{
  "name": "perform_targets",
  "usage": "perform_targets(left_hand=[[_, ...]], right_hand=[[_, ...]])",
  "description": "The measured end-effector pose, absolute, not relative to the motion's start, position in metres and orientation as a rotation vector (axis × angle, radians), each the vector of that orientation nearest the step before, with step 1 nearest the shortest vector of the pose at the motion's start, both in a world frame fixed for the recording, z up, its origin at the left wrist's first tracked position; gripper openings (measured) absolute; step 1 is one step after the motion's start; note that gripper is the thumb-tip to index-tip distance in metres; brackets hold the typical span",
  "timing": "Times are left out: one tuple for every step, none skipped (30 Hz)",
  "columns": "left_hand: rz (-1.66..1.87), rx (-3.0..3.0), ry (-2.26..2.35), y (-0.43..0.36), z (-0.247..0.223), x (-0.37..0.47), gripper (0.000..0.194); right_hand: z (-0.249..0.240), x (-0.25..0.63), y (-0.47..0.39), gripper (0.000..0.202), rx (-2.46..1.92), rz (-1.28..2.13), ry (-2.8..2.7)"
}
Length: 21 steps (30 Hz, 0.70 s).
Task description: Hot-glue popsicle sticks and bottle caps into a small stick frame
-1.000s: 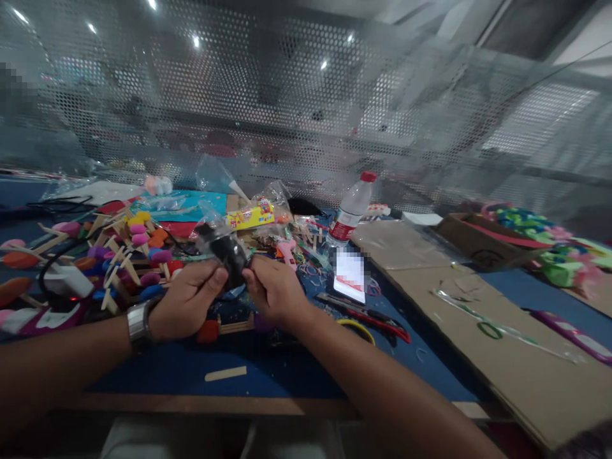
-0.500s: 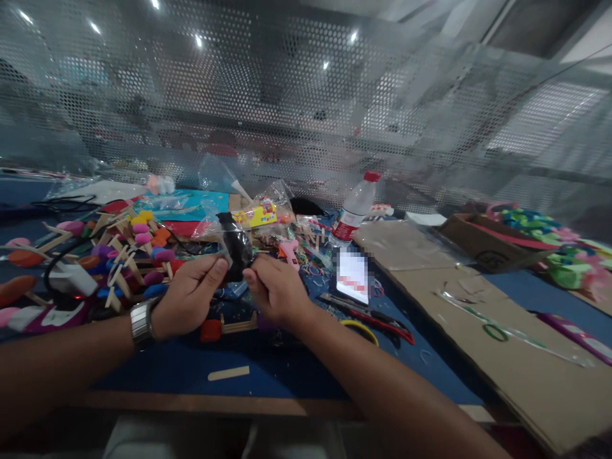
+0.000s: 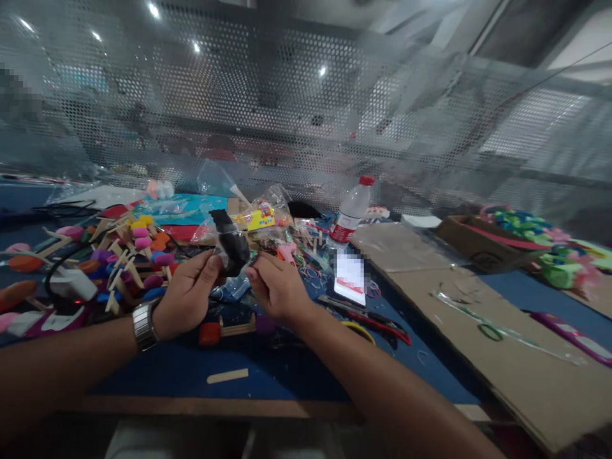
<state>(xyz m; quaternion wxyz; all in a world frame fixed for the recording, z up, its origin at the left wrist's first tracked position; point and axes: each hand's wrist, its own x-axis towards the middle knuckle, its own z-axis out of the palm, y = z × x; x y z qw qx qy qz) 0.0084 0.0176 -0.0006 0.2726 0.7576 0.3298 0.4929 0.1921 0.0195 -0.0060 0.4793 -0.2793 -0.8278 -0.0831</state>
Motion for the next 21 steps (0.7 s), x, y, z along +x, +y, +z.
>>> perform_targets(left_hand=[[1.312,2.071,0.862,0.016,-0.001,0.009,0.041],[1.295,2.105,0.831,0.014,0.0,0.009,0.042],[1.278,2.138,0.801,0.012,0.0,0.01,0.043],[1.264,2.164,0.777,0.01,0.0,0.01,0.044],[1.255,2.184,0.761,0.009,0.0,0.009,0.045],[1.25,2.197,0.753,0.009,0.001,0.009,0.044],[1.252,2.202,0.754,0.01,0.001,0.008,0.043],[1.26,2.199,0.763,0.011,0.001,0.006,0.042],[1.275,2.19,0.78,0.013,0.001,0.005,0.041],[1.294,2.177,0.798,0.015,0.001,0.003,0.04],[1.313,2.164,0.815,0.016,0.001,0.002,0.039],[1.326,2.154,0.828,0.017,0.0,0.001,0.039],[1.332,2.15,0.832,0.018,0.0,0.0,0.039],[1.328,2.151,0.829,0.018,0.0,0.0,0.039],[1.319,2.155,0.82,0.017,0.0,0.0,0.04],[1.304,2.16,0.808,0.017,0.0,0.001,0.041],[1.287,2.166,0.795,0.016,0.0,0.001,0.043],[1.269,2.174,0.78,0.016,0.0,0.002,0.045],[1.247,2.183,0.762,0.015,0.0,0.002,0.047],[1.224,2.192,0.742,0.015,0.0,0.002,0.048],[1.2,2.2,0.723,0.014,0.001,0.002,0.05]], right_hand=[[-0.008,0.19,0.019,0.032,-0.66,-0.191,-2.031],[-0.009,0.188,0.019,0.032,-0.639,-0.18,-2.038],[-0.011,0.186,0.019,0.032,-0.623,-0.17,-2.043],[-0.012,0.185,0.018,0.031,-0.609,-0.161,-2.046],[-0.012,0.185,0.017,0.031,-0.594,-0.154,-2.049],[-0.012,0.185,0.017,0.031,-0.58,-0.15,-2.057],[-0.011,0.186,0.016,0.031,-0.571,-0.15,-2.065],[-0.01,0.187,0.016,0.03,-0.571,-0.152,-2.067],[-0.009,0.189,0.016,0.03,-0.577,-0.155,-2.066],[-0.007,0.191,0.016,0.029,-0.587,-0.155,-2.066],[-0.007,0.193,0.016,0.029,-0.6,-0.15,-2.064],[-0.006,0.195,0.017,0.03,-0.612,-0.139,-2.06],[-0.006,0.197,0.017,0.03,-0.617,-0.115,-2.057],[-0.007,0.198,0.018,0.032,-0.616,-0.073,-2.059],[-0.008,0.2,0.018,0.033,-0.613,-0.011,-2.056],[-0.009,0.201,0.019,0.035,-0.608,0.061,-2.041],[-0.01,0.202,0.019,0.037,-0.599,0.134,-2.022],[-0.01,0.203,0.02,0.04,-0.589,0.198,-2.0],[-0.011,0.204,0.02,0.042,-0.585,0.243,-1.976],[-0.011,0.204,0.02,0.042,-0.592,0.265,-1.957],[-0.011,0.204,0.02,0.042,-0.61,0.268,-1.947]])
